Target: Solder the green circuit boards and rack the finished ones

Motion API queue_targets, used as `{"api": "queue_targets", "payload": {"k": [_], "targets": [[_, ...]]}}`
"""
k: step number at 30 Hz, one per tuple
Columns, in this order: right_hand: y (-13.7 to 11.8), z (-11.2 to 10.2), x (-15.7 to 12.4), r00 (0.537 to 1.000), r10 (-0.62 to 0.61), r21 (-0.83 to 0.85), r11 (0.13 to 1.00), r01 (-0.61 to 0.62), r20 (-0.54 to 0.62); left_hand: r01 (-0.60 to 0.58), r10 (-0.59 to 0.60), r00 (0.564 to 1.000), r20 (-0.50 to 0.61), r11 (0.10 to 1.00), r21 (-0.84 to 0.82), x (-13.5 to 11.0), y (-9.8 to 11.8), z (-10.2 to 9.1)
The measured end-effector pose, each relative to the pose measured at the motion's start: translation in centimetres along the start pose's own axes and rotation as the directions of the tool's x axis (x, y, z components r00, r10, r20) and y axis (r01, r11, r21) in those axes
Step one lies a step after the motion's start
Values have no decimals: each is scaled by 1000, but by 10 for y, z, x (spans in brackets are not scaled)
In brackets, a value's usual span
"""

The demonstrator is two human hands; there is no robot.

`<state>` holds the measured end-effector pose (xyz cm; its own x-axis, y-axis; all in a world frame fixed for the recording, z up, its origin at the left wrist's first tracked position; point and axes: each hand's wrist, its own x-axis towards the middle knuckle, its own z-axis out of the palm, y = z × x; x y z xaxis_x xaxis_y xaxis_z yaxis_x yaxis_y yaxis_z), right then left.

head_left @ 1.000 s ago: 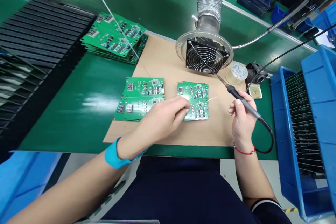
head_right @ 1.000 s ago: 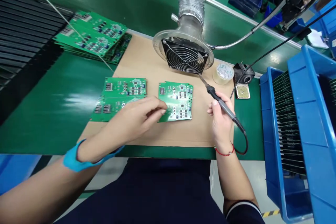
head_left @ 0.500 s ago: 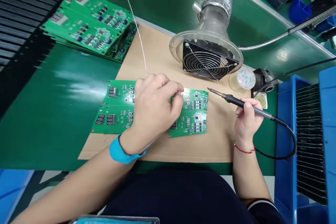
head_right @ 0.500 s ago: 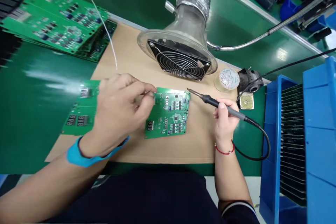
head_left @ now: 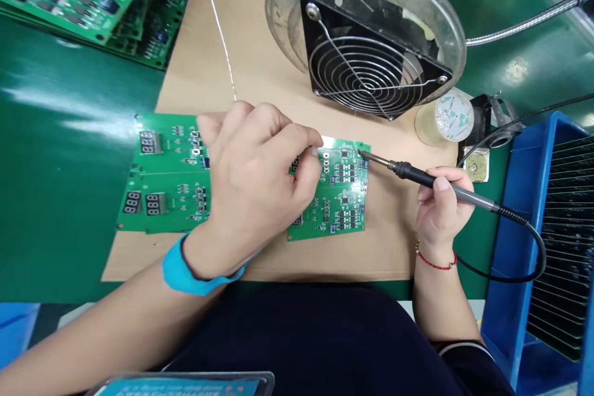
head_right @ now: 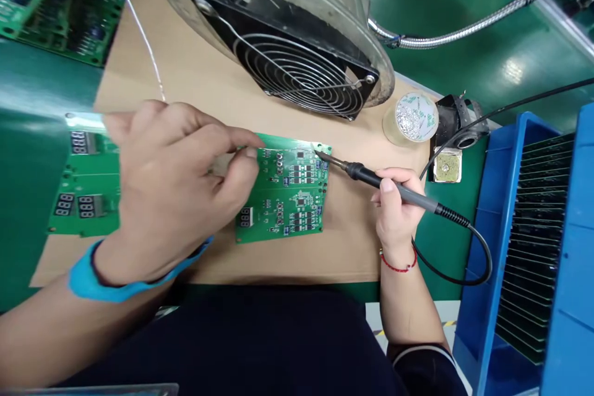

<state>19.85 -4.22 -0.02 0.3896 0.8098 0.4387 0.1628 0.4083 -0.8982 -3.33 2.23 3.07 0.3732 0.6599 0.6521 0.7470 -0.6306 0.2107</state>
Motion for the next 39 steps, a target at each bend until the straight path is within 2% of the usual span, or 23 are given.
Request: {"api": "queue_targets", "payload": {"k": [5, 12, 19, 25, 31, 34, 39], "targets": [[-2, 1, -1, 1000, 1, 1, 1000, -1, 0, -65, 65, 998, -1, 997, 45, 0, 6, 5], [-2, 1, 0, 999, -32, 0, 999, 32, -41, -73, 73, 997, 28, 997, 0, 0, 4, 0], [-4, 0, -1, 1000, -2, -12, 1000, 2, -7, -97, 97, 995, -2, 995, 2, 0, 7, 5], [-4, 2, -1, 1000, -17, 0, 1000, 17, -2, -140, 140, 990, 13, 990, 3, 1, 7, 10], [-5, -1, -1, 995, -55, 65, 996, 61, -82, -166, 166, 986, 10, 985, -41, 1, 1, 0], [-4, -2, 0, 998, -33, 68, 997, 37, -57, -137, 137, 990, 20, 990, -41, -1, 0, 0], [-1, 1, 0, 999, -38, 47, 998, 37, 1, -167, 167, 986, -26, 986, -15, -4, -4, 9]]}}
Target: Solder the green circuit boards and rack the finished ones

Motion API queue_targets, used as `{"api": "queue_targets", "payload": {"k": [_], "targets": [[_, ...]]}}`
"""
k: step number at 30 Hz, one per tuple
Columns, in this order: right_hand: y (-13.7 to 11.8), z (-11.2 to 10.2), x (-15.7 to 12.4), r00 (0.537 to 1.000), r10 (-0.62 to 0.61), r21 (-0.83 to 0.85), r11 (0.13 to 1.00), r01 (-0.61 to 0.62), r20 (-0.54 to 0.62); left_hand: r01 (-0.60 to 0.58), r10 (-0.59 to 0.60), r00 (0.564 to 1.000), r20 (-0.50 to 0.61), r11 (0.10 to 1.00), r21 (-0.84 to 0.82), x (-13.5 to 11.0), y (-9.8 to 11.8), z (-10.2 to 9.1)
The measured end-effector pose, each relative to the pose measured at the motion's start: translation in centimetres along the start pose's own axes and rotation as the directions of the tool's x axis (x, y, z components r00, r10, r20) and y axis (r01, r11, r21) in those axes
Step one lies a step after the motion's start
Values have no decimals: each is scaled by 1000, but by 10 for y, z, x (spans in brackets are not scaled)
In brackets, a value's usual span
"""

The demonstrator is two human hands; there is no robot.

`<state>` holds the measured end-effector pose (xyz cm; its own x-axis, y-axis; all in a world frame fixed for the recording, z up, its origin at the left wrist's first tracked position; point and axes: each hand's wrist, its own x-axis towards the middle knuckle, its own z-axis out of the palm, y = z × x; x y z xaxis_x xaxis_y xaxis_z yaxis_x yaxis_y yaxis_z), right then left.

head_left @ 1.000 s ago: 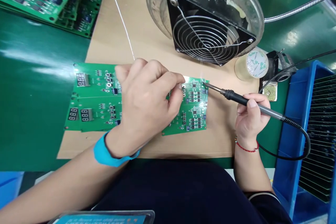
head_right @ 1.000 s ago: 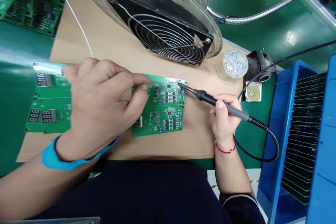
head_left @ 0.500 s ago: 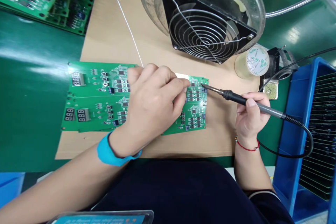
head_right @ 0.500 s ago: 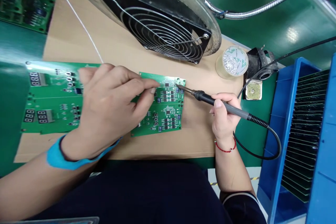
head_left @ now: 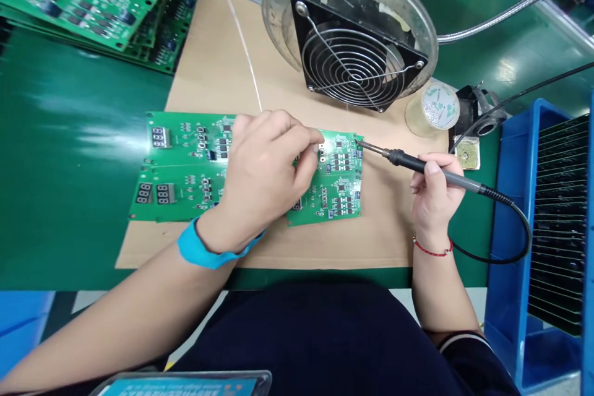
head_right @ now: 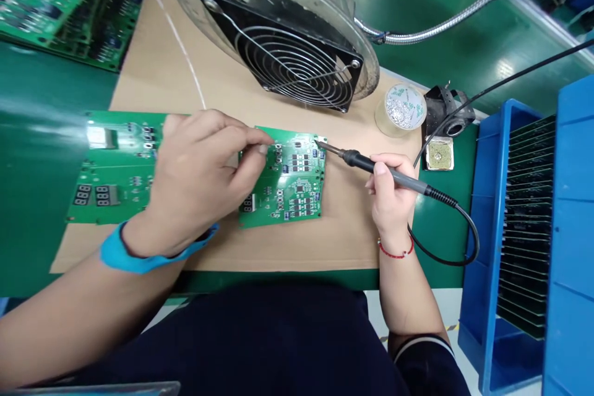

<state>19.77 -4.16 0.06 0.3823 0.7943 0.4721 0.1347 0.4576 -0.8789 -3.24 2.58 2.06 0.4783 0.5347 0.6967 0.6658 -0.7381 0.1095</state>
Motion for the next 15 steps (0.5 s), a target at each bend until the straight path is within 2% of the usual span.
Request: {"api": "queue_targets", "payload": {"k": [6, 10, 13, 15], "targets": [[4, 3, -1, 1000, -3, 20, 1000, 3, 22, -35, 37, 998, -53, 999, 28, -2, -7, 3], [0, 3, -2, 1000, -5, 47, 999, 5, -1, 6, -9, 999, -38, 997, -72, -2, -7, -2], [-8, 2, -2, 999, -8, 72, 997, 10, -33, 155, -153, 988, 24, 972, -178, -1, -6, -7], [-15, 0, -4, 999, 8, 77, 997, -5, -31, 326, -314, 945, 89, 898, -297, 0, -4, -12]]}}
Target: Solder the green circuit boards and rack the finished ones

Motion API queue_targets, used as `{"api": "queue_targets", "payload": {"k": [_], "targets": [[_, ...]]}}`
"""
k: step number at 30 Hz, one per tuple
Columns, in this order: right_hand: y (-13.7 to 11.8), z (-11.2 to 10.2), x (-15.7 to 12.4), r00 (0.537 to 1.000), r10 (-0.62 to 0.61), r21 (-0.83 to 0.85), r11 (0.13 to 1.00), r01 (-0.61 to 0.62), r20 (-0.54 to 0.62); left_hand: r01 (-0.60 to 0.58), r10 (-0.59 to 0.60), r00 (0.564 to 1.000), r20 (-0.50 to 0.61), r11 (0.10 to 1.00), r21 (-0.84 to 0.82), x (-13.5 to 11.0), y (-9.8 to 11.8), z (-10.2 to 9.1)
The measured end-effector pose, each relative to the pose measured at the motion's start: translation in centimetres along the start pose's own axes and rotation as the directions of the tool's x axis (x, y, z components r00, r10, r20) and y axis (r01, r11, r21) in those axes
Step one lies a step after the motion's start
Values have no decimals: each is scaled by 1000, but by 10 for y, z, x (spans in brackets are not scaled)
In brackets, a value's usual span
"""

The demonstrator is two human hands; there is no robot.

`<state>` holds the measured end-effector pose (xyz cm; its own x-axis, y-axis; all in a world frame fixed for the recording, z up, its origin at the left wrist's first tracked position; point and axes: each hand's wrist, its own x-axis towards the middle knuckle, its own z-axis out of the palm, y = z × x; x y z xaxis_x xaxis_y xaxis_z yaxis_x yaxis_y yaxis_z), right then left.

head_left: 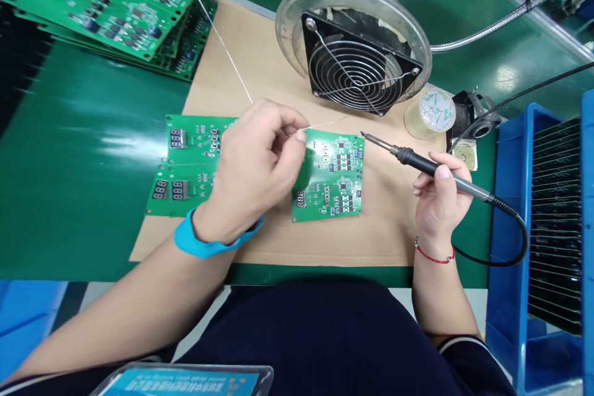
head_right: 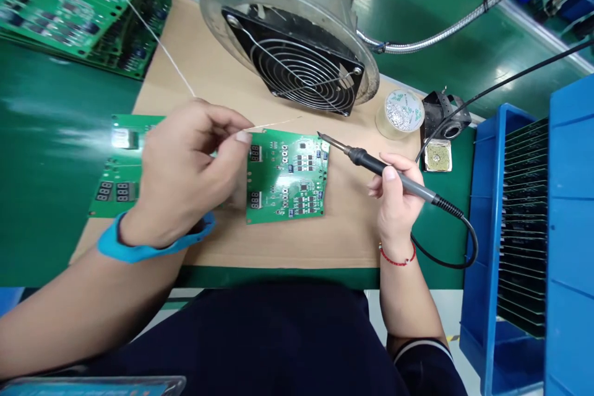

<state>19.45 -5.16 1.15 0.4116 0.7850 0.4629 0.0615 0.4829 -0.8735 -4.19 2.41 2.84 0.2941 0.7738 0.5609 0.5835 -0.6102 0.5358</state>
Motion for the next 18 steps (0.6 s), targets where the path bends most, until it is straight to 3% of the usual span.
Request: {"api": "queue_targets", "payload": {"k": [2, 3, 8, 13, 18], "targets": [[-6, -3, -5, 999, 39, -9, 999, -39, 24, 94, -94, 996, 4, 989, -118, -1, 4, -5], [-8, -5, -9, 997, 64, -16, 998, -63, 38, 75, -75, 997, 5, 987, -143, -2, 6, -8], [-5, -17, -31, 994, 111, 10, 994, -111, -5, -203, 204, 969, 141, 979, -19, -20, 26, -16], [5, -24, -40, 995, 81, 44, 996, -79, -56, -293, 276, 934, 227, 955, 45, -44, 38, -6], [7, -23, -40, 999, 45, 47, 998, -45, 1, -283, 263, 953, 151, 950, 134, -43, 35, -7]]}}
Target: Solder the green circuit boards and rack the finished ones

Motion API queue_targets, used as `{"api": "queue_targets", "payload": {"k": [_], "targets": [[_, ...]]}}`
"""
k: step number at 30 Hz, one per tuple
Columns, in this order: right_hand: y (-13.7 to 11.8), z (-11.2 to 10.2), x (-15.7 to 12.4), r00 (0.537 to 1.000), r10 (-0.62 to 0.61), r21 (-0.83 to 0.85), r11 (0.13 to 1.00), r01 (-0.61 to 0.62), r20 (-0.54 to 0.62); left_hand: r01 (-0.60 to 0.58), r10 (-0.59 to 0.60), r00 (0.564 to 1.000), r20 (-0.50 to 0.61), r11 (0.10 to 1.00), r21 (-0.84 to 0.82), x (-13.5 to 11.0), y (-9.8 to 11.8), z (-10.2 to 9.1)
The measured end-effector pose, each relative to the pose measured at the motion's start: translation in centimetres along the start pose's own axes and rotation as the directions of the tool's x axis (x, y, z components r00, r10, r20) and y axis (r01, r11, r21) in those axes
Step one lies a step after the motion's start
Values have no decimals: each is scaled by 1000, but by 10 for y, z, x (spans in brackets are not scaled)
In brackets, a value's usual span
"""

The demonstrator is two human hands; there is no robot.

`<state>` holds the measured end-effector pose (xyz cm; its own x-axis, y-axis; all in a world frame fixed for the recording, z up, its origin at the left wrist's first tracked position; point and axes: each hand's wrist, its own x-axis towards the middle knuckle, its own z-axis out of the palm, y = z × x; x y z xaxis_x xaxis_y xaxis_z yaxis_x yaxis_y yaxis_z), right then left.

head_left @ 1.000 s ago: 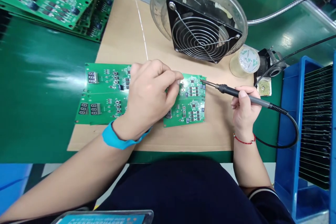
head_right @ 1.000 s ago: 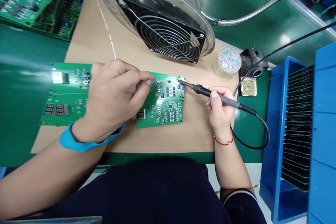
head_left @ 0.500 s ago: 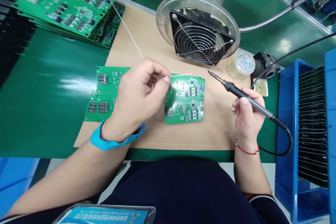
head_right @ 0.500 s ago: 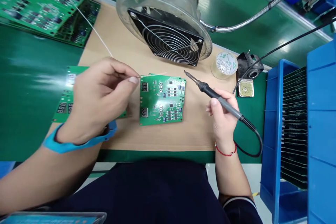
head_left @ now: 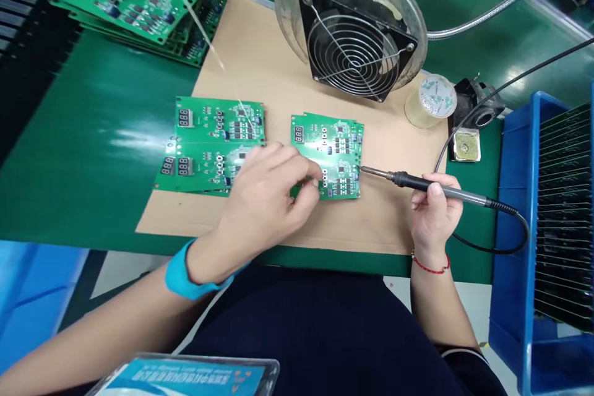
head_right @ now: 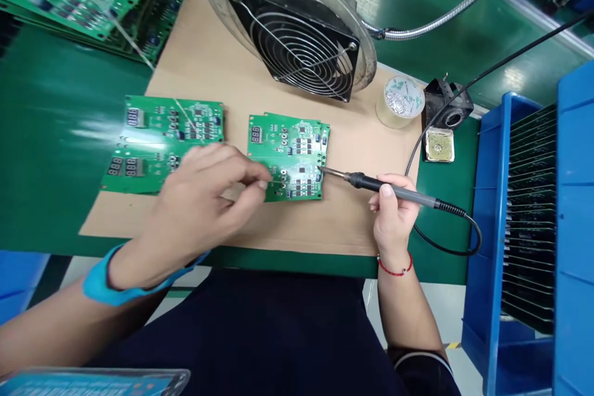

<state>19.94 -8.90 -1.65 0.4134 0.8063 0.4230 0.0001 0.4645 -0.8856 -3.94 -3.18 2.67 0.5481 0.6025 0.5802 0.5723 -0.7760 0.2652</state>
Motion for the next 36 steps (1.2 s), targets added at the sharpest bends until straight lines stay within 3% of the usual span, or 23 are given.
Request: {"api": "queue_targets", "payload": {"k": [4, 9, 18, 26, 36], "targets": [[0, 0, -1, 999, -15, -14, 1000, 16, 29, 31, -28, 999, -26, 989, 146, 5, -8, -2], [2, 2, -1, 999, -5, -13, 1000, 5, 53, -4, 10, 999, -33, 983, 181, 5, -14, 8], [0, 2, -3, 998, 10, -34, 999, -9, 55, -11, 28, 998, -50, 951, 310, 12, -6, 19], [-1, 1, -4, 1000, -3, 2, 1000, 2, 30, -44, 55, 998, -39, 968, 247, 10, -6, 17], [-3, 1, -3, 999, 9, -28, 1000, -8, 45, -78, 95, 994, -49, 957, 279, 13, 0, 27]]}}
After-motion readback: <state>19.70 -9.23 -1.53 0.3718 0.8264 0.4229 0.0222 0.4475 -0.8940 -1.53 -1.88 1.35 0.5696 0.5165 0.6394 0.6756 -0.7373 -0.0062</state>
